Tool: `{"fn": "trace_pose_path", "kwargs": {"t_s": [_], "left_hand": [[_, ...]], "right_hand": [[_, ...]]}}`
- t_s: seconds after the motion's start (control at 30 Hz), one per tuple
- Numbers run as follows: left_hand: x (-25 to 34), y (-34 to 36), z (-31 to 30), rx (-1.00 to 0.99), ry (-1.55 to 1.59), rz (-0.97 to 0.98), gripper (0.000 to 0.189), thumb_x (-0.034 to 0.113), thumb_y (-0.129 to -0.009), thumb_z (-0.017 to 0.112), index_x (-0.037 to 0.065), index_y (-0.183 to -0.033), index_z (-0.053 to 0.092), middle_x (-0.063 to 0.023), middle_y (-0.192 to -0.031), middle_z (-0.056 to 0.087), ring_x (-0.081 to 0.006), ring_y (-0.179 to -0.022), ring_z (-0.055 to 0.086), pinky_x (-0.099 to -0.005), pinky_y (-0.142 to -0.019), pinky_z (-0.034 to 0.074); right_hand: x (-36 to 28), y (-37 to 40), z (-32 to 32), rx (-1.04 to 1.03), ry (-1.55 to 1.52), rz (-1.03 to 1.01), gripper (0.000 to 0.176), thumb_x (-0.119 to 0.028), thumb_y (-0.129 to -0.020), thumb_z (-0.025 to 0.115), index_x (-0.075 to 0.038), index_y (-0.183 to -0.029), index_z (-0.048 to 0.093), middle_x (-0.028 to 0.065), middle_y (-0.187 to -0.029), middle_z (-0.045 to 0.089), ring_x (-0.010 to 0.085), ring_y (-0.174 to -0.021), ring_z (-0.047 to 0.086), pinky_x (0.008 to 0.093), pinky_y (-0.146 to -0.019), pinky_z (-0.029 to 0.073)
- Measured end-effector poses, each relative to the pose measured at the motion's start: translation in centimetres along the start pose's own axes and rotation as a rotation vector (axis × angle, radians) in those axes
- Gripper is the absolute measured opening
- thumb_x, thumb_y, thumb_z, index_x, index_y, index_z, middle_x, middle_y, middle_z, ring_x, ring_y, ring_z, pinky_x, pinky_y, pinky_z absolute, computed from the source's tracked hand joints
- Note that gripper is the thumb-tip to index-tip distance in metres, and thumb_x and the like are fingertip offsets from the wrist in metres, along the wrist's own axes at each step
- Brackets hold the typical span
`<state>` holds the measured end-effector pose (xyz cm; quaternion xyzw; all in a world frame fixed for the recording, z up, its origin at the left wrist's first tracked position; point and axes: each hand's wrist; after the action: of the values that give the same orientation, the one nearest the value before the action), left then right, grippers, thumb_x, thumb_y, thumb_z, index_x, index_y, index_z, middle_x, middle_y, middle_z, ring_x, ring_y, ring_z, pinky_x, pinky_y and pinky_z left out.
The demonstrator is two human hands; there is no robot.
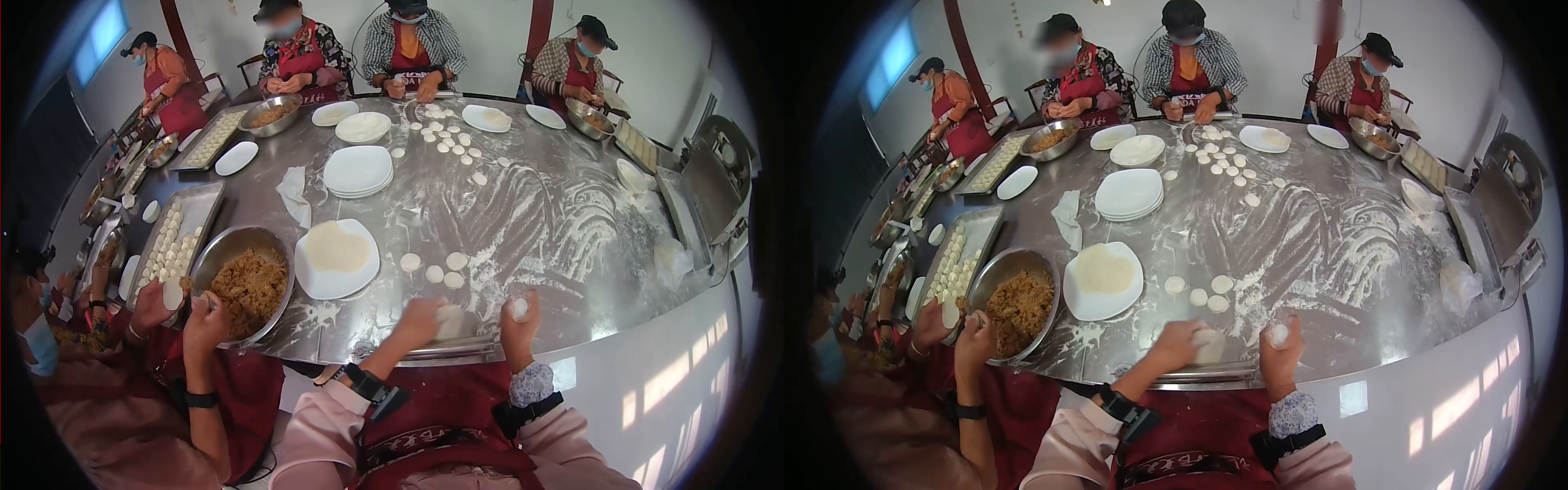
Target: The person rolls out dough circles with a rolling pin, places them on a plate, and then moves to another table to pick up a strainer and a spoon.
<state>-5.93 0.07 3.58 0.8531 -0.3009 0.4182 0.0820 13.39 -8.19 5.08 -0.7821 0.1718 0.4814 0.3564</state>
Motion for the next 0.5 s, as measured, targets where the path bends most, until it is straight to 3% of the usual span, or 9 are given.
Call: {"fn": "trace_pose_path", "kwargs": {"t_s": [0.07,0.13,0.2,0.23,0.3,0.37,0.43,0.5], "left_hand": [[1.1,0.5,-4.5,0.171,0.045,-0.181,0.024,0.02,-0.077,0.065,0.007,-0.098,0.061,-0.0194,-0.091,0.063,-0.0389,-0.089,0.059,-0.0427,-0.078,0.048],[-1.6,0.9,-7.9,0.552,0.009,-0.16,0.029,0.013,-0.076,0.067,0.005,-0.103,0.06,-0.0144,-0.094,0.064,-0.0303,-0.086,0.062,-0.0397,-0.077,0.049],[-3.6,0.8,-10.5,0.941,-0.143,-0.184,0.028,0.007,-0.076,0.064,0.004,-0.104,0.06,-0.0129,-0.095,0.063,-0.0264,-0.088,0.062,-0.0379,-0.08,0.047],[-3.6,0.5,-10.5,0.939,-0.14,-0.177,0.028,0.007,-0.076,0.064,0.004,-0.104,0.06,-0.0129,-0.095,0.063,-0.0264,-0.088,0.062,-0.0379,-0.08,0.047],[-2.7,0.1,-10.7,0.745,-0.16,-0.228,0.026,0.006,-0.079,0.059,0.004,-0.104,0.06,-0.0159,-0.099,0.062,-0.0286,-0.094,0.059,-0.0373,-0.085,0.046],[-2.8,-1.5,-8.1,0.324,-0.191,-0.042,0.028,0.005,-0.082,0.056,0.004,-0.11,0.059,-0.014,-0.11,0.06,-0.025,-0.1,0.059,-0.0334,-0.083,0.048],[-0.7,-3.4,-4.8,0.131,-0.365,0.077,0.029,0.005,-0.082,0.051,0.004,-0.11,0.059,-0.0143,-0.111,0.06,-0.0281,-0.103,0.057,-0.0348,-0.086,0.047],[-0.9,-4.9,-1.5,0.175,-0.275,0.193,0.031,0.005,-0.081,0.05,0.004,-0.11,0.059,-0.0133,-0.106,0.06,-0.0316,-0.1,0.056,-0.0377,-0.086,0.047]], "right_hand": [[0.4,-0.1,0.0,0.018,0.019,0.02,0.016,-0.007,-0.075,0.063,-0.003,-0.083,0.05,0.0131,-0.065,0.056,0.0241,-0.057,0.059,0.0334,-0.055,0.046],[-0.6,-0.7,0.3,0.016,0.061,-0.101,0.017,-0.007,-0.074,0.064,-0.003,-0.085,0.051,0.0133,-0.066,0.057,0.0239,-0.058,0.059,0.0336,-0.056,0.046],[0.0,-1.1,0.7,0.005,0.078,-0.088,0.018,-0.007,-0.074,0.064,-0.003,-0.085,0.051,0.014,-0.066,0.057,0.0257,-0.058,0.059,0.0339,-0.056,0.046],[0.2,-1.4,1.0,-0.013,0.089,-0.077,0.019,-0.007,-0.074,0.065,-0.003,-0.086,0.051,0.0146,-0.067,0.058,0.0275,-0.059,0.06,0.0342,-0.056,0.047],[-0.2,-1.6,1.2,-0.006,0.085,-0.079,0.02,-0.007,-0.074,0.065,-0.003,-0.086,0.05,0.0151,-0.067,0.058,0.0294,-0.06,0.06,0.0345,-0.056,0.047],[-0.4,-1.6,1.1,-0.009,0.081,-0.081,0.02,-0.007,-0.074,0.065,-0.003,-0.085,0.049,0.0155,-0.067,0.058,0.0313,-0.06,0.06,0.0347,-0.056,0.047],[-0.5,-1.7,1.1,-0.018,0.052,-0.078,0.02,-0.007,-0.074,0.065,-0.003,-0.084,0.049,0.0157,-0.067,0.058,0.0334,-0.06,0.06,0.0353,-0.056,0.046],[-0.1,-1.6,1.2,-0.025,0.046,-0.07,0.02,-0.007,-0.074,0.065,-0.003,-0.084,0.049,0.0155,-0.067,0.057,0.0327,-0.06,0.06,0.0352,-0.056,0.046]]}}
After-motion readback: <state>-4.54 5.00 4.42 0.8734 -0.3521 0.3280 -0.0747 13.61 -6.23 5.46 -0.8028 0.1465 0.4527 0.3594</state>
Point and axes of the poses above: each hand's wrist, its own y-axis away from the middle knuckle, its own z-axis out of the palm, x = y × z
